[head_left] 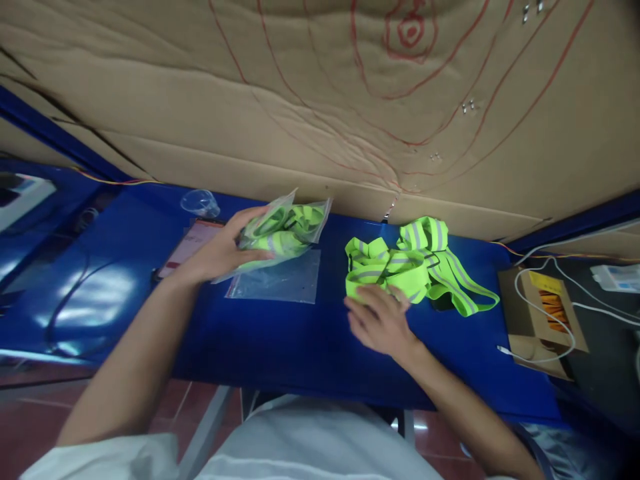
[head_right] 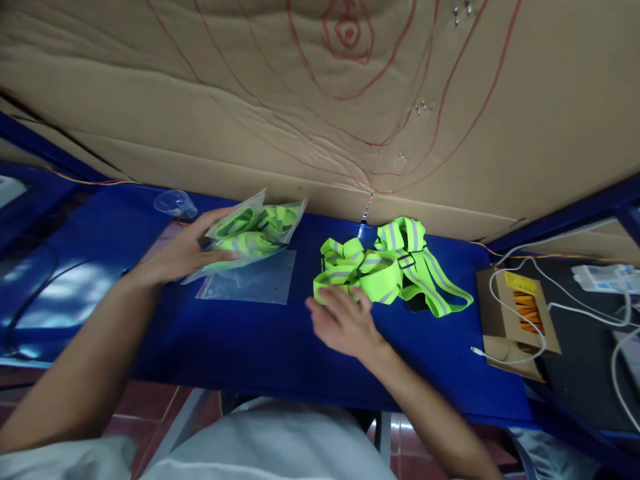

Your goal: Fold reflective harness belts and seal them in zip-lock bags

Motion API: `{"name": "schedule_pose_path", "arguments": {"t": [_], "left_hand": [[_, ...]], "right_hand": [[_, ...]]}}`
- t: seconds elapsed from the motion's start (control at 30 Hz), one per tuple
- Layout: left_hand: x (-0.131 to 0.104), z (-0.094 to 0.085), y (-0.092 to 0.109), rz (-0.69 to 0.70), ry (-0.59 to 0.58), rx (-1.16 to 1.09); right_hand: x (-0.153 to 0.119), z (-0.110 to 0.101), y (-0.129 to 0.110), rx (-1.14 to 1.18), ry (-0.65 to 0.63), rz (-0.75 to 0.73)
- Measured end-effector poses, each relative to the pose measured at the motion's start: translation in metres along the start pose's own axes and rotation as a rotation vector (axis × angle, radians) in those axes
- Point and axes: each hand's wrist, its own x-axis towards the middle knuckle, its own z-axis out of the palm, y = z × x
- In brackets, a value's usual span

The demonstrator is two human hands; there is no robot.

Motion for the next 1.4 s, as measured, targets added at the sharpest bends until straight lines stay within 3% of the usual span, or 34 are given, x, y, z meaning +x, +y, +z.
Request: {"name": "schedule_pose_path", "arguments": {"t": [0.07, 0.1, 0.27, 0.4, 0.53, 0.73, 0.83, 0.93, 1.03, 1.1, 1.17, 1.27, 1.33, 1.4], "left_hand": [[0.002, -0.003, -0.003, -0.027, -0.048, -0.051], [0.003, -0.004, -0.005, -0.028, -0.052, -0.065], [0.001, -0.002, -0.013, -0.008, -0.033, -0.135], [0.0, 0.003, -0.015, 0.055, 0.041, -0.112], [-0.003, 0.02, -0.005, 0.221, 0.097, 0.057], [-0.022, 0.052, 0.005, 0.322, 0.214, 0.285], [-0.028, 0.062, 0.009, 0.36, 0.148, 0.489], [-0.04, 0.069, 0.02, 0.379, 0.083, 0.619], [-0.061, 0.076, 0.036, 0.413, 0.125, 0.621], [-0.076, 0.085, 0.05, 0.521, 0.12, 0.562], [-0.083, 0.098, 0.068, 0.666, 0.046, 0.48], [-0.071, 0.123, 0.095, 0.801, -0.092, 0.462], [-0.056, 0.14, 0.106, 0.824, -0.119, 0.544], [-0.043, 0.152, 0.109, 0.795, -0.156, 0.618]], "right_hand": [[0.012, 0.014, -0.019, 0.137, -0.139, -0.212], [0.02, 0.023, -0.027, 0.172, -0.206, -0.249], [0.057, 0.068, -0.048, 0.238, -0.448, -0.005], [0.053, 0.08, -0.051, 0.209, -0.561, -0.018], [0.03, 0.064, -0.05, 0.182, -0.58, -0.06], [0.005, 0.038, -0.052, 0.184, -0.628, -0.043], [-0.002, 0.023, -0.054, 0.218, -0.623, -0.062], [-0.007, -0.005, -0.05, 0.259, -0.568, -0.055], [-0.019, -0.039, -0.035, 0.184, -0.461, 0.117], [-0.03, -0.055, -0.018, 0.06, -0.313, 0.293], [-0.038, -0.06, 0.002, -0.105, -0.244, 0.46], [-0.039, -0.052, 0.028, -0.183, -0.336, 0.543], [-0.034, -0.046, 0.041, -0.115, -0.432, 0.534], [-0.028, -0.047, 0.05, -0.01, -0.436, 0.602]]}}
